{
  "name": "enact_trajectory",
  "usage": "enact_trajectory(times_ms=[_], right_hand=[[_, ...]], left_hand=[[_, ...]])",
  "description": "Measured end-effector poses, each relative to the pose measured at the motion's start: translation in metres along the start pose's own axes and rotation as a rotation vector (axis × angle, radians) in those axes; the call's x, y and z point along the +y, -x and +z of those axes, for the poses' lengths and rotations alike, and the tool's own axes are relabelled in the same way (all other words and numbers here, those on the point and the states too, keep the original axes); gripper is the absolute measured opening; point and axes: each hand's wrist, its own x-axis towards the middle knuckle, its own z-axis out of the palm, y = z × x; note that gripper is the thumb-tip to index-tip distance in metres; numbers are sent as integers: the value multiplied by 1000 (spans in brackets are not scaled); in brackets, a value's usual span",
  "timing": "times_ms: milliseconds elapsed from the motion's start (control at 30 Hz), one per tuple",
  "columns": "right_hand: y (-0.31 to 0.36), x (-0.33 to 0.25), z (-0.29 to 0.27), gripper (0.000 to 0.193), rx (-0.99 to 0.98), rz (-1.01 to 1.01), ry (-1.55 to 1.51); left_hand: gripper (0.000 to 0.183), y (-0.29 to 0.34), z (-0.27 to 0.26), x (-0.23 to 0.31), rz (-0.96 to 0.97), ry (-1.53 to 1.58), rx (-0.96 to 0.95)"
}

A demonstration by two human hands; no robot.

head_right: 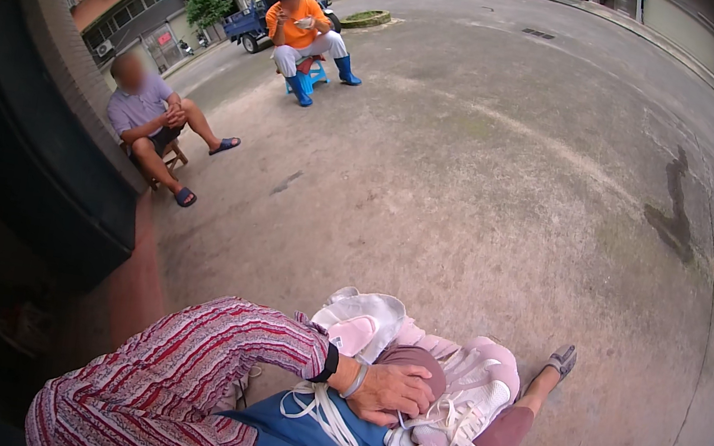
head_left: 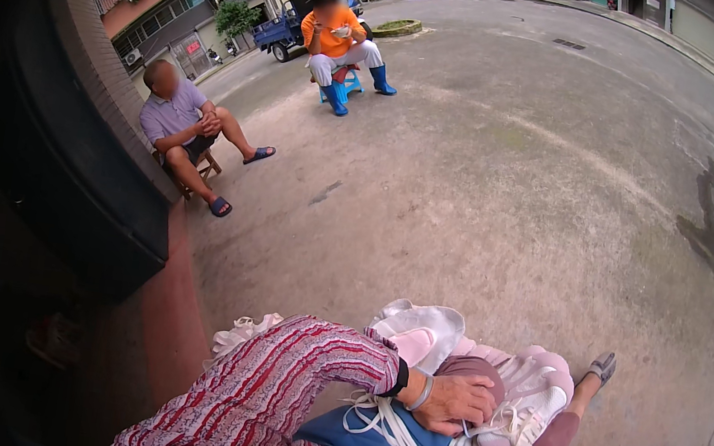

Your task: Lacing a pair of white and pink athletic shoes while sitting outdoors.

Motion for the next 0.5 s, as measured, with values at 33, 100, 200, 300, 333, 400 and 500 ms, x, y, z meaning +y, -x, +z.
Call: enact_trajectory(times_ms=[33, 100, 200, 300, 333, 400, 500], right_hand=[[-1, 3, -1, 90, 0, 0, 1], [-4, 11, -2, 87, -47, 12, 13], [-3, 15, -1, 84, -9, -39, 99], [-2, 10, 0, 84, 9, 6, 106], [-2, 12, -1, 84, 7, 6, 109], [-7, 23, -1, 84, -18, -49, 143], [-15, 58, 3, 87, 74, -73, 232]], left_hand=[[31, 0, 0, 0, 0, -2, -2], [31, 0, 0, 0, 0, -5, -4], [32, -1, -1, 1, 3, 1, -4], [31, -1, -3, 1, -8, 3, -7], [31, 0, -2, 2, -7, 5, -6], [30, -1, -2, 0, 2, 3, -6], [30, -1, 0, 0, 7, 4, -3]])
